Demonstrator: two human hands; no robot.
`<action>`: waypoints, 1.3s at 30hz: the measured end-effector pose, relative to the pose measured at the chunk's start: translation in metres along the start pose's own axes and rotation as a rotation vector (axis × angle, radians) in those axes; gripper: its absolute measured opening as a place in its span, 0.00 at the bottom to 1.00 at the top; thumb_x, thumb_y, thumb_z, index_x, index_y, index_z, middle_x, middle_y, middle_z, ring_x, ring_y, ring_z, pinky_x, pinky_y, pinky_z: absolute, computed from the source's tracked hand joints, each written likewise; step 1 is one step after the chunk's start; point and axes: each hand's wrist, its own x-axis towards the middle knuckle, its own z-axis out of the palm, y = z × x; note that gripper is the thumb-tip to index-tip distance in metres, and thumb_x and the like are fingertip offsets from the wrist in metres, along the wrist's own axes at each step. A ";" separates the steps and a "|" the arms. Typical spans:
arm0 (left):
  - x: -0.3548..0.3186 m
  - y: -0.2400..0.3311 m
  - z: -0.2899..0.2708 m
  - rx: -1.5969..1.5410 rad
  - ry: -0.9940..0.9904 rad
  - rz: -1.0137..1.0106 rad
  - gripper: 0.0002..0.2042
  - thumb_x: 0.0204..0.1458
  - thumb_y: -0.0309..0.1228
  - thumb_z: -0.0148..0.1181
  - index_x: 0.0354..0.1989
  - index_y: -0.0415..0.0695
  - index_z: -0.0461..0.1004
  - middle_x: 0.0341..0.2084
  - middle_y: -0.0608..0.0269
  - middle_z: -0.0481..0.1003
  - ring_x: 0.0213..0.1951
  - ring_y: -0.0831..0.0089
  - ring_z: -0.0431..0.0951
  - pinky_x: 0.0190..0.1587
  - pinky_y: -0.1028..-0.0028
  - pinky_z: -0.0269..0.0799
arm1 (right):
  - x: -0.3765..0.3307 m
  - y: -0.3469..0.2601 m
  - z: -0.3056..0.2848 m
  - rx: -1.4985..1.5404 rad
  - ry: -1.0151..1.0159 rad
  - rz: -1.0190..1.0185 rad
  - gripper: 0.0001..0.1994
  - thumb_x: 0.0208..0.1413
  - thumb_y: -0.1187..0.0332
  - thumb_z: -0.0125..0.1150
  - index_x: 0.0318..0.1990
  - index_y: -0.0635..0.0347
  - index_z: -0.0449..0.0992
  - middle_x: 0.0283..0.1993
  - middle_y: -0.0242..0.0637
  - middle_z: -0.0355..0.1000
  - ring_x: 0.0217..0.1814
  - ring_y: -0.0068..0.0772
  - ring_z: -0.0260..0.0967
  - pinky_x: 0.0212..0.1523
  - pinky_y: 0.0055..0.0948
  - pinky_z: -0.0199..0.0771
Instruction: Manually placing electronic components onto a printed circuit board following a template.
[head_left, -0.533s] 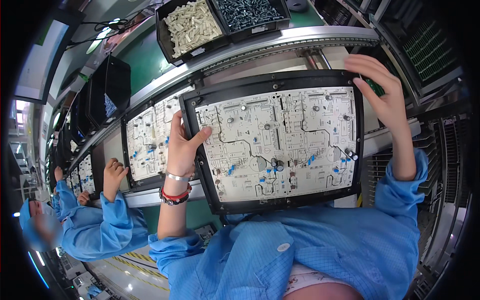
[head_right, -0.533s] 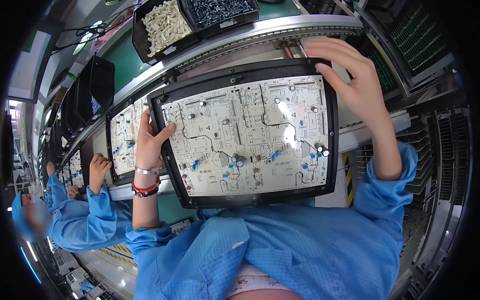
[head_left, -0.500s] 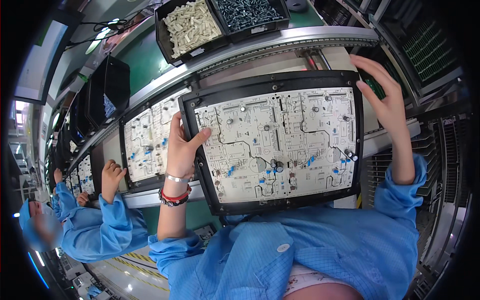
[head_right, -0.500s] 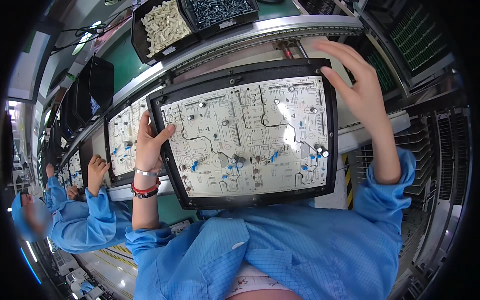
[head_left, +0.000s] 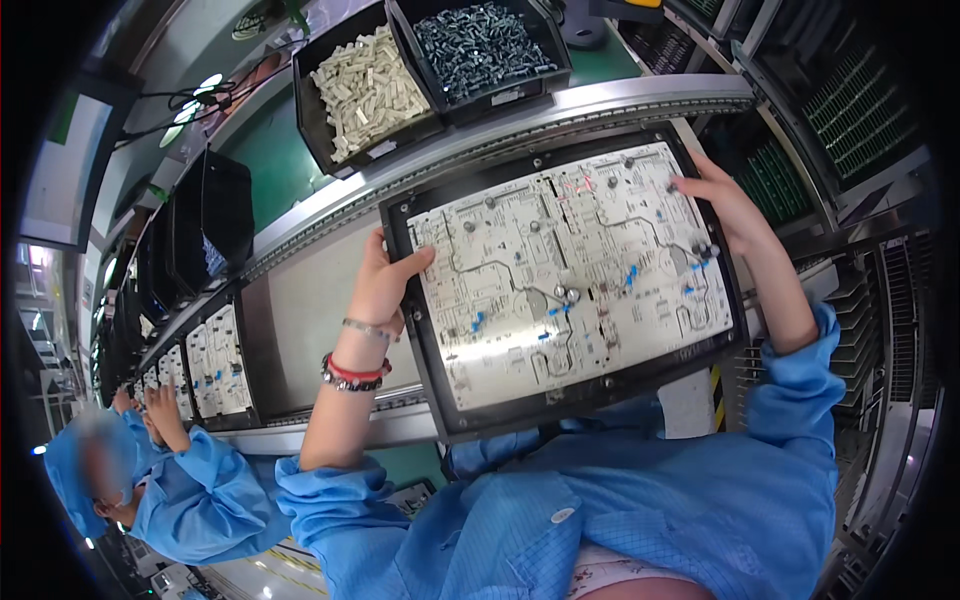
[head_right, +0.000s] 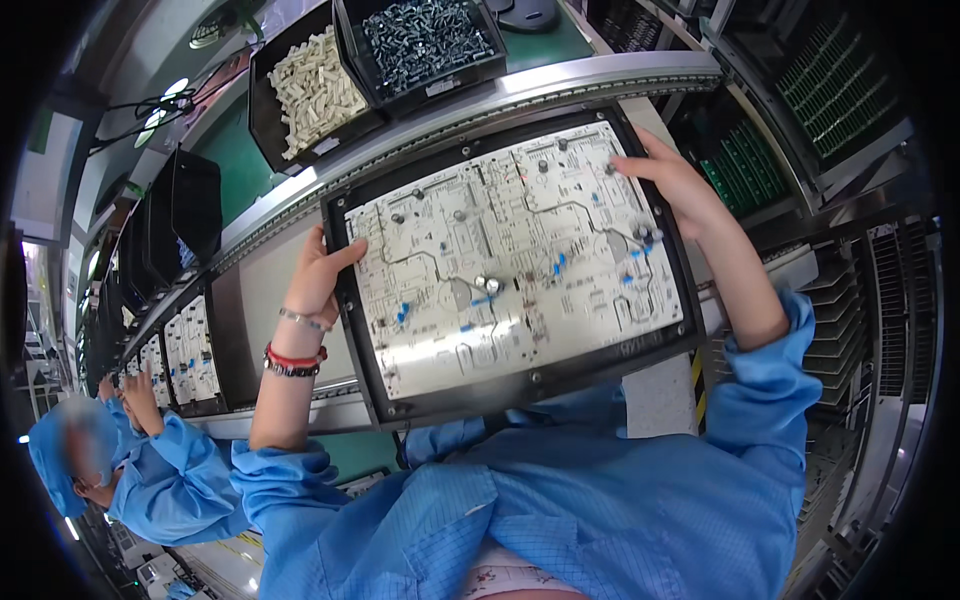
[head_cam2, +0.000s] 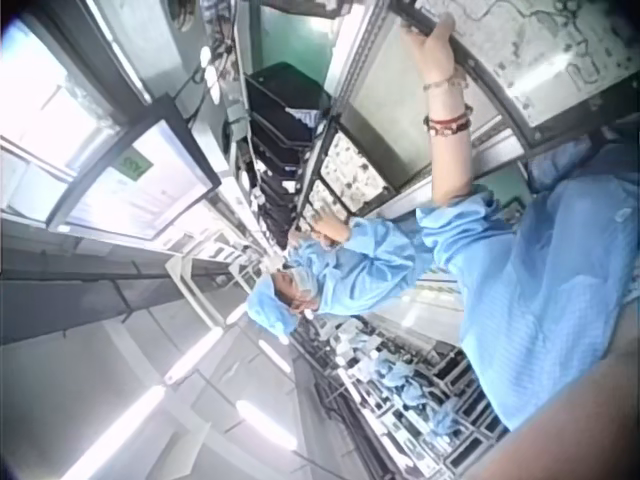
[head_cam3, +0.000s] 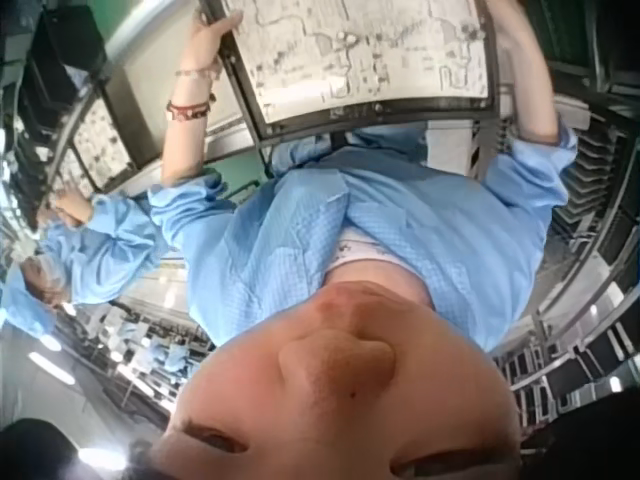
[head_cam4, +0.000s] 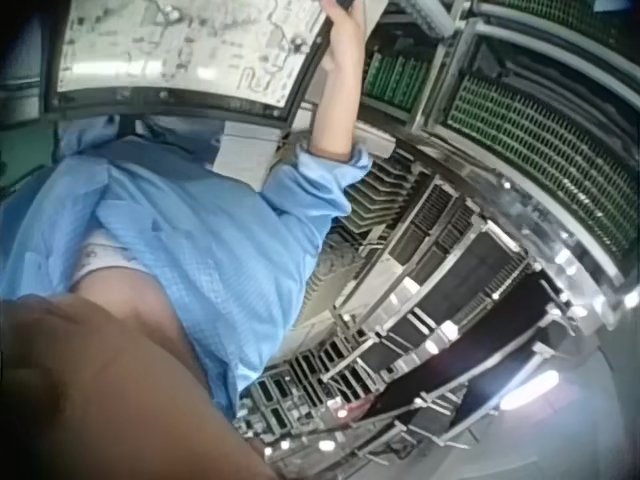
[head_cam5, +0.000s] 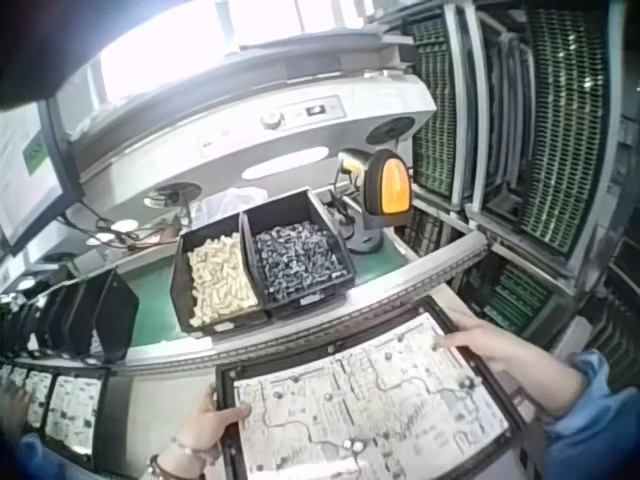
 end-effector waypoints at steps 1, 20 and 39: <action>0.013 0.001 0.001 -0.001 -0.001 -0.022 0.23 0.49 0.20 0.61 0.50 0.38 0.56 0.37 0.55 0.74 0.35 0.70 0.78 0.37 0.70 0.77 | 0.011 -0.004 -0.003 -0.018 -0.014 0.006 0.27 0.56 0.72 0.54 0.64 0.61 0.57 0.55 0.40 0.67 0.52 0.28 0.68 0.51 0.26 0.70; 0.060 -0.029 -0.011 0.474 0.142 0.265 0.36 0.47 0.23 0.64 0.61 0.35 0.48 0.53 0.46 0.62 0.53 0.63 0.66 0.55 0.68 0.65 | 0.054 0.011 -0.019 -0.406 0.052 -0.090 0.32 0.58 0.61 0.57 0.67 0.59 0.53 0.59 0.37 0.64 0.57 0.25 0.63 0.54 0.25 0.65; 0.085 0.014 0.157 1.187 -0.436 1.017 0.25 0.44 0.31 0.64 0.53 0.39 0.67 0.49 0.46 0.66 0.51 0.49 0.65 0.54 0.60 0.63 | 0.020 -0.015 -0.050 -1.069 -0.280 -0.407 0.19 0.40 0.76 0.63 0.43 0.55 0.67 0.50 0.32 0.58 0.56 0.31 0.56 0.56 0.30 0.59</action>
